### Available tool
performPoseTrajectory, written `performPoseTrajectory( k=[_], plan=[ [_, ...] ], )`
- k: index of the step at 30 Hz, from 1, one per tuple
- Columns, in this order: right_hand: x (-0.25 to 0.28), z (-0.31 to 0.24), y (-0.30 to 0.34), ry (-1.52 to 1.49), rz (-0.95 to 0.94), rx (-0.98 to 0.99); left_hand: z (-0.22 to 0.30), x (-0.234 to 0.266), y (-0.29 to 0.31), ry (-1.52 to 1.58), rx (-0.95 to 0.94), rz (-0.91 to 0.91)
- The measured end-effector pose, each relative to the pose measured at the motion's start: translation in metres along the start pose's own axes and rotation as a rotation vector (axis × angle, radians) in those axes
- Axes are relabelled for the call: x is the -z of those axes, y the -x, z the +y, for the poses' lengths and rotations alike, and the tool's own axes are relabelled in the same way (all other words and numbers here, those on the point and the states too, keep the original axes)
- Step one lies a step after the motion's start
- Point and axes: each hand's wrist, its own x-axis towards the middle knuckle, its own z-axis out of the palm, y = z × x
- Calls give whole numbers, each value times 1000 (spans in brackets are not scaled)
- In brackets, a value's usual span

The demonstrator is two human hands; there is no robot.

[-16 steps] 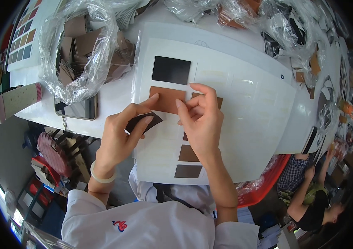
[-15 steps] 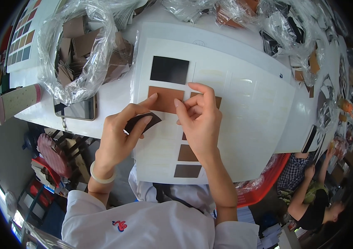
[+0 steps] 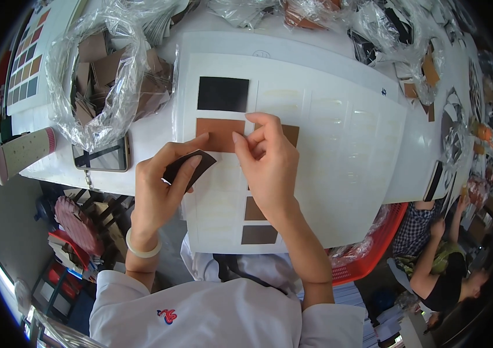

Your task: Organizing and attaching material color swatches to a sample display card.

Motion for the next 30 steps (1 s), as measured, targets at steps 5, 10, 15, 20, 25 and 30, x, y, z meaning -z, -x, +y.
performPoseTrajectory(
  k=[5, 10, 15, 20, 25, 30],
  plan=[
    [15, -18, 21, -33, -146, 145, 0, -1, 14, 72, -37, 18],
    [29, -7, 41, -320, -471, -208, 1, -3, 27, 124, 57, -142],
    [24, 10, 40, -325, -285, -295, -14, 3, 45, 74, 177, -23],
    [14, 2, 34, -273, -240, -262, -19, 16, 57, 36, 165, 82],
    [9, -2, 31, -230, -246, -271, -21, 16, 59, 26, 135, 134],
    [10, -2, 30, -217, -253, -281, -20, 16, 57, -38, 82, 84]
  ],
)
